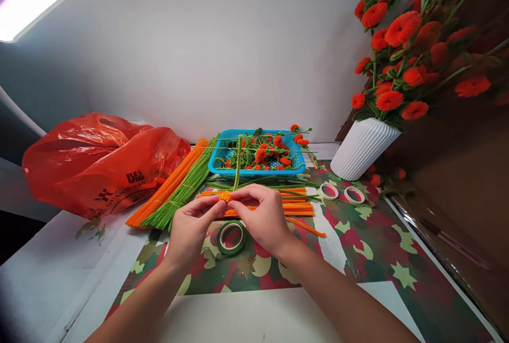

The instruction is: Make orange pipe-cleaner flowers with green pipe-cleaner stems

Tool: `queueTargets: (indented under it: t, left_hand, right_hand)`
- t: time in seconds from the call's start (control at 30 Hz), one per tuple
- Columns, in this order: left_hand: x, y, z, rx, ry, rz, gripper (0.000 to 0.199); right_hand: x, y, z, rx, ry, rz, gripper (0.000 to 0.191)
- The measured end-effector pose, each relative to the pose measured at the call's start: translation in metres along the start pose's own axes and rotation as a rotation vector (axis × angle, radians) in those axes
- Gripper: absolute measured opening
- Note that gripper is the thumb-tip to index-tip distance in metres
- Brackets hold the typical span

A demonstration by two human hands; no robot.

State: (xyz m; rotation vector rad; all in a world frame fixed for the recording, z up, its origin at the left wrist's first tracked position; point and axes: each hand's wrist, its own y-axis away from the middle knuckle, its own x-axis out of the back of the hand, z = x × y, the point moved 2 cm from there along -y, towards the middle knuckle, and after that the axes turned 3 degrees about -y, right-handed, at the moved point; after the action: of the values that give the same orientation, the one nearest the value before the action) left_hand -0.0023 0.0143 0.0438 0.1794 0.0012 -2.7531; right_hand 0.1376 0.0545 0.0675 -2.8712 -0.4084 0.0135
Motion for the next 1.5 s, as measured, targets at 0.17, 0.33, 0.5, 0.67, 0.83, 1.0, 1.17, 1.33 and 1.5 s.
queueTargets:
  t: [0.17,0.33,0.5,0.67,0.83,1.0,1.17,1.33,1.5]
  left_hand:
    - [-0.002,0.003,0.0,-0.042,-0.034,-0.006,0.026]
    - [-0.002,0.004,-0.004,-0.069,-0.101,0.021,0.025]
    - [-0.002,0.008,-0.007,-0.17,-0.21,0.005,0.04]
    - [-0.002,0.011,-0.005,-0.272,-0.3,-0.012,0.041]
    - [-0.003,0.011,-0.003,-0.27,-0.305,-0.033,0.037]
    - [-0.005,0.008,-0.001,-0.179,-0.169,-0.04,0.038]
    - [-0.004,0.004,0.005,-0.035,-0.046,-0.046,0.039]
    - [-0.003,0.002,0.005,-0.006,-0.004,-0.041,0.034]
    - [-0.001,0.001,0.001,0.013,0.036,-0.05,0.033]
  right_hand:
    - [0.002,-0.002,0.003,-0.02,0.012,0.02,0.011]
    - [-0.001,0.001,0.005,-0.007,0.038,0.027,0.011]
    - [-0.003,0.004,0.004,0.026,0.096,0.031,0.013]
    - [-0.003,0.005,0.003,0.061,0.137,0.022,0.015]
    - [-0.004,0.006,0.004,0.086,0.183,0.003,0.017]
    - [0.0,0.0,0.003,0.035,0.155,0.032,0.014]
    - [0.008,-0.009,0.004,-0.142,0.03,0.045,0.018]
    - [0.009,-0.009,-0.003,-0.107,0.038,-0.078,0.022]
    - [0.009,-0.006,-0.009,0.088,0.184,-0.148,0.028]
